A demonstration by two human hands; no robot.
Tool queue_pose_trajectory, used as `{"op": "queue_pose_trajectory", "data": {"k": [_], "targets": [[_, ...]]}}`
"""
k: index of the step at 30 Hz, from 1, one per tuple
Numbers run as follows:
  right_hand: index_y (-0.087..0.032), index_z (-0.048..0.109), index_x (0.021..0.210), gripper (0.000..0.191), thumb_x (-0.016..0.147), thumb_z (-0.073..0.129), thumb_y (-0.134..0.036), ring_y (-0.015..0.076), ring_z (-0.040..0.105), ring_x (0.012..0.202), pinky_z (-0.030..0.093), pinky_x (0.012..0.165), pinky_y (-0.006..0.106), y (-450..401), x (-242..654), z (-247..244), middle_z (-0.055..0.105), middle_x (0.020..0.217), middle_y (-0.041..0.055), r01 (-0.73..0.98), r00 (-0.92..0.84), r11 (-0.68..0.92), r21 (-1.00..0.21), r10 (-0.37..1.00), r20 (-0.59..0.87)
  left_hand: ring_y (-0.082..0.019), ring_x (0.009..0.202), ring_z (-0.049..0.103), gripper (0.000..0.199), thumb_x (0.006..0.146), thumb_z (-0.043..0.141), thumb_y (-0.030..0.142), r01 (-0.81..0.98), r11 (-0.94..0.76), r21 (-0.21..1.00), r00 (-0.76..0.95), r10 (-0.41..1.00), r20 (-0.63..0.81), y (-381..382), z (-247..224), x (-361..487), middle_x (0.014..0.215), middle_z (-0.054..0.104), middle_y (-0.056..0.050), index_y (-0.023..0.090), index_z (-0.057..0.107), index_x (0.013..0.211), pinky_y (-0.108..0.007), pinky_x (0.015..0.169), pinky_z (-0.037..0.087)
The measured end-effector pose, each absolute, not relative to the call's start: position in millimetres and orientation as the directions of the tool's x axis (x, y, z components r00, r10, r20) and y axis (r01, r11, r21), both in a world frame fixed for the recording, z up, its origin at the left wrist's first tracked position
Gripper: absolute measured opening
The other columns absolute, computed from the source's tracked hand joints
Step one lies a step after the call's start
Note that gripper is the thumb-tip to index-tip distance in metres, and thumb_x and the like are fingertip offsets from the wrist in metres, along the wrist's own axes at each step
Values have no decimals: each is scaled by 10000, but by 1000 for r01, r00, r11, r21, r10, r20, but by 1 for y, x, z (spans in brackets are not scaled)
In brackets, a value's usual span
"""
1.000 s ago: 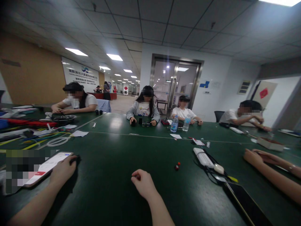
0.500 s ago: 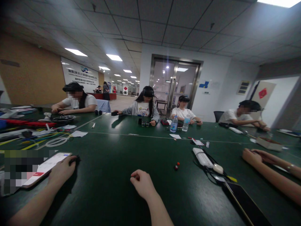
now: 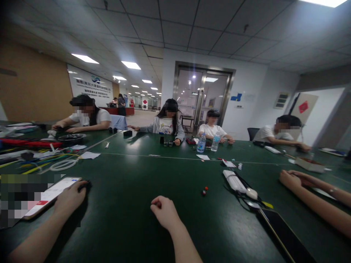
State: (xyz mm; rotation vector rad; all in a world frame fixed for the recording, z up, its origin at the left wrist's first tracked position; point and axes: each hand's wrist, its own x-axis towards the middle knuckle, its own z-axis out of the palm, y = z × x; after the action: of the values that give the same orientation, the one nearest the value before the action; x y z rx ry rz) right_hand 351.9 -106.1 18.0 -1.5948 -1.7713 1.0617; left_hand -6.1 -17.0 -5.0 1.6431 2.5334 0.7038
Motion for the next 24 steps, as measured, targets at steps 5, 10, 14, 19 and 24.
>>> {"op": "queue_pose_trajectory", "data": {"k": [5,10,14,19,24], "targets": [[-235,585,1010,247,794,507,-327,158,561,834,441,718,280,-106,353,16,583,916,5,557,-181,23,-830,979,-95,-341,1066,512,426,792,380,300,858,334,390,-434,878,201,-17,-5,-7,1209,533,-135,188,521,1179,-451,820,460],[-239,587,998,238,793,510,-333,155,561,815,444,710,278,-104,353,14,580,890,1,562,-176,18,-827,979,-98,-336,1080,503,421,794,374,304,860,330,389,-425,886,188,-17,-5,-8,1215,527,-122,201,526,1173,-450,832,455],[-247,586,1002,236,794,510,-329,157,562,829,446,720,283,-106,352,16,584,905,2,559,-169,9,-829,980,-103,-345,1068,510,438,791,378,326,857,333,393,-429,884,186,-15,-7,-10,1218,524,-130,190,518,1182,-454,820,460],[-244,583,1010,242,795,509,-325,161,562,846,444,723,283,-106,353,17,587,926,4,555,-173,3,-832,978,-112,-342,1052,525,428,769,407,289,861,313,402,-418,885,207,-14,-9,-11,1222,530,-125,184,539,1163,-448,835,454],[-244,588,1005,237,795,510,-320,160,566,842,444,726,285,-105,353,15,589,921,3,548,-176,16,-836,980,-96,-344,1042,533,477,780,399,267,841,313,440,-445,864,235,-14,-11,-7,1149,566,-181,98,477,1219,-439,857,437]]}}
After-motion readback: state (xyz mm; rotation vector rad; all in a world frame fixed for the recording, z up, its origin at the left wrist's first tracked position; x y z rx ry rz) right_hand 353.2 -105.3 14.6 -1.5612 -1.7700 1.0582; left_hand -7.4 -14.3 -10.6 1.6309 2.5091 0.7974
